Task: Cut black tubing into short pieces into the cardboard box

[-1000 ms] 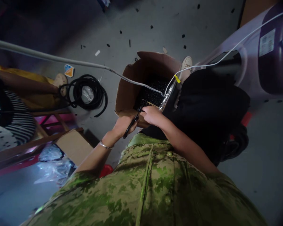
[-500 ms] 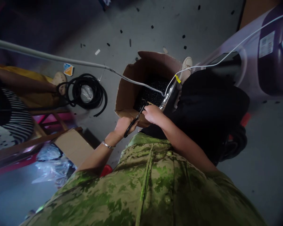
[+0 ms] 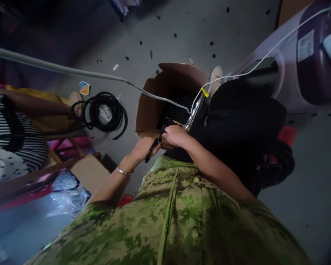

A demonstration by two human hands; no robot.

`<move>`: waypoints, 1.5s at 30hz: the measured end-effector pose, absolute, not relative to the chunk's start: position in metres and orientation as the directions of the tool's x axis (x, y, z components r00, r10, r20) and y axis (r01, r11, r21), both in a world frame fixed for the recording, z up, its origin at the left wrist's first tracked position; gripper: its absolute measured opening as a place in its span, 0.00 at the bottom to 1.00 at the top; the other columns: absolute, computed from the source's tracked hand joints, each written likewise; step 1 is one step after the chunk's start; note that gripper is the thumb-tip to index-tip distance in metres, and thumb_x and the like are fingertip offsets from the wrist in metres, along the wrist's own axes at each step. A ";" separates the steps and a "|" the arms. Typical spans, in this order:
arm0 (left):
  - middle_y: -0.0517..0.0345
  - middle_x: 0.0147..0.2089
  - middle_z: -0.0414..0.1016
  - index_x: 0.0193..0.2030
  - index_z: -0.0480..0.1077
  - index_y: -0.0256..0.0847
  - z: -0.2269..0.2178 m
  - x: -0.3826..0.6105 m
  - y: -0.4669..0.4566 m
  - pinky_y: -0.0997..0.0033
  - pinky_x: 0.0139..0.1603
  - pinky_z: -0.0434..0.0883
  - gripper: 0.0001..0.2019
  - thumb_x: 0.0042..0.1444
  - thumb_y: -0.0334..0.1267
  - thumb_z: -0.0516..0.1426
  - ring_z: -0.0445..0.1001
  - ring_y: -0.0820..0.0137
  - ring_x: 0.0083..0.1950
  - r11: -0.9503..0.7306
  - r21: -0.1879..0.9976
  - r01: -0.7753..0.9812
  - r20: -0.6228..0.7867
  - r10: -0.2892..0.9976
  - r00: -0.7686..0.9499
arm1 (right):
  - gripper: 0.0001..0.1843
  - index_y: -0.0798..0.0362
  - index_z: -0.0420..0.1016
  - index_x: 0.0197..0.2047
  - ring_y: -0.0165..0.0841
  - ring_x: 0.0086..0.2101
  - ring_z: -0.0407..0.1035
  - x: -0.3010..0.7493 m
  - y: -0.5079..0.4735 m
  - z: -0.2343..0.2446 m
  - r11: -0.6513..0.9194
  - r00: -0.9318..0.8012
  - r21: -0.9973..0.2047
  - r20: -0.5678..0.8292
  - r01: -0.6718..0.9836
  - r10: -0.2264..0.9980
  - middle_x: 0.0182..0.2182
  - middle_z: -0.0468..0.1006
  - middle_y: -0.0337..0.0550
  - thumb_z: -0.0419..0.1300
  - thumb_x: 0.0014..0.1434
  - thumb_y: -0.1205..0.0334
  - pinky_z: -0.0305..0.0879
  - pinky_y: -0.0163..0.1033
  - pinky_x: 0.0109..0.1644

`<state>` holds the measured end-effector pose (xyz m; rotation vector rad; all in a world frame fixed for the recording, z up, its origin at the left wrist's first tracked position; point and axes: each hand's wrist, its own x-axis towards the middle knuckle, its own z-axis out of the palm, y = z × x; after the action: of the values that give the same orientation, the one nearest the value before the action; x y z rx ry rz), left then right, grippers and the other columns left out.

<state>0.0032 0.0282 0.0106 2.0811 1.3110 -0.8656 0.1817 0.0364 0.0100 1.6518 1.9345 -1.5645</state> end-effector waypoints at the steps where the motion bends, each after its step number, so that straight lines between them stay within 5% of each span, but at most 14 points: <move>1: 0.39 0.45 0.82 0.47 0.77 0.36 0.012 0.004 0.028 0.64 0.44 0.74 0.20 0.66 0.47 0.49 0.81 0.53 0.48 -0.399 0.084 0.913 -0.748 0.581 0.322 | 0.21 0.59 0.80 0.54 0.43 0.53 0.75 0.182 0.036 0.009 -0.158 -0.378 -0.592 -0.675 0.791 0.633 0.53 0.80 0.58 0.52 0.69 0.59 0.69 0.38 0.48; 10: 0.36 0.40 0.82 0.37 0.78 0.36 -0.004 0.010 0.025 0.67 0.40 0.71 0.26 0.69 0.48 0.44 0.81 0.55 0.46 -0.350 0.074 0.934 -0.654 0.690 0.311 | 0.19 0.60 0.80 0.56 0.45 0.53 0.76 0.180 0.038 0.009 -0.209 -0.370 -0.573 -0.725 0.793 0.581 0.51 0.81 0.61 0.56 0.66 0.64 0.71 0.38 0.48; 23: 0.52 0.28 0.78 0.28 0.71 0.41 -0.018 -0.004 0.028 0.70 0.39 0.71 0.23 0.61 0.57 0.49 0.78 0.62 0.35 -0.018 0.478 0.878 -0.594 0.730 0.338 | 0.19 0.55 0.80 0.53 0.41 0.53 0.74 0.183 0.036 0.004 -0.203 -0.340 -0.612 -0.650 0.764 0.680 0.53 0.80 0.55 0.52 0.70 0.57 0.67 0.38 0.51; 28: 0.53 0.29 0.79 0.32 0.72 0.39 -0.007 -0.011 0.026 0.68 0.39 0.72 0.22 0.59 0.57 0.51 0.78 0.63 0.34 0.107 0.639 0.762 -0.596 0.695 0.402 | 0.19 0.56 0.78 0.53 0.39 0.52 0.74 0.193 0.028 0.011 -0.217 -0.294 -0.636 -0.598 0.741 0.746 0.51 0.81 0.53 0.50 0.71 0.57 0.65 0.37 0.51; 38: 0.52 0.38 0.81 0.41 0.74 0.40 0.001 -0.002 0.024 0.66 0.43 0.72 0.17 0.59 0.48 0.50 0.78 0.59 0.42 -0.178 0.466 0.866 -0.582 0.676 0.452 | 0.22 0.57 0.78 0.52 0.39 0.50 0.74 0.197 0.024 0.015 -0.184 -0.300 -0.643 -0.567 0.744 0.767 0.50 0.81 0.54 0.47 0.73 0.55 0.63 0.36 0.48; 45: 0.49 0.38 0.81 0.41 0.74 0.40 0.002 0.000 0.021 0.66 0.43 0.72 0.17 0.61 0.47 0.49 0.79 0.57 0.42 -0.220 0.389 0.894 -0.610 0.666 0.430 | 0.21 0.56 0.77 0.51 0.39 0.51 0.74 0.197 0.023 0.013 -0.184 -0.302 -0.648 -0.563 0.740 0.770 0.50 0.81 0.54 0.47 0.73 0.55 0.62 0.35 0.48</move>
<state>0.0004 0.0212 0.0016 1.9718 1.3147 -0.4082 0.1971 0.0233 0.0128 1.8742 2.0264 -1.5633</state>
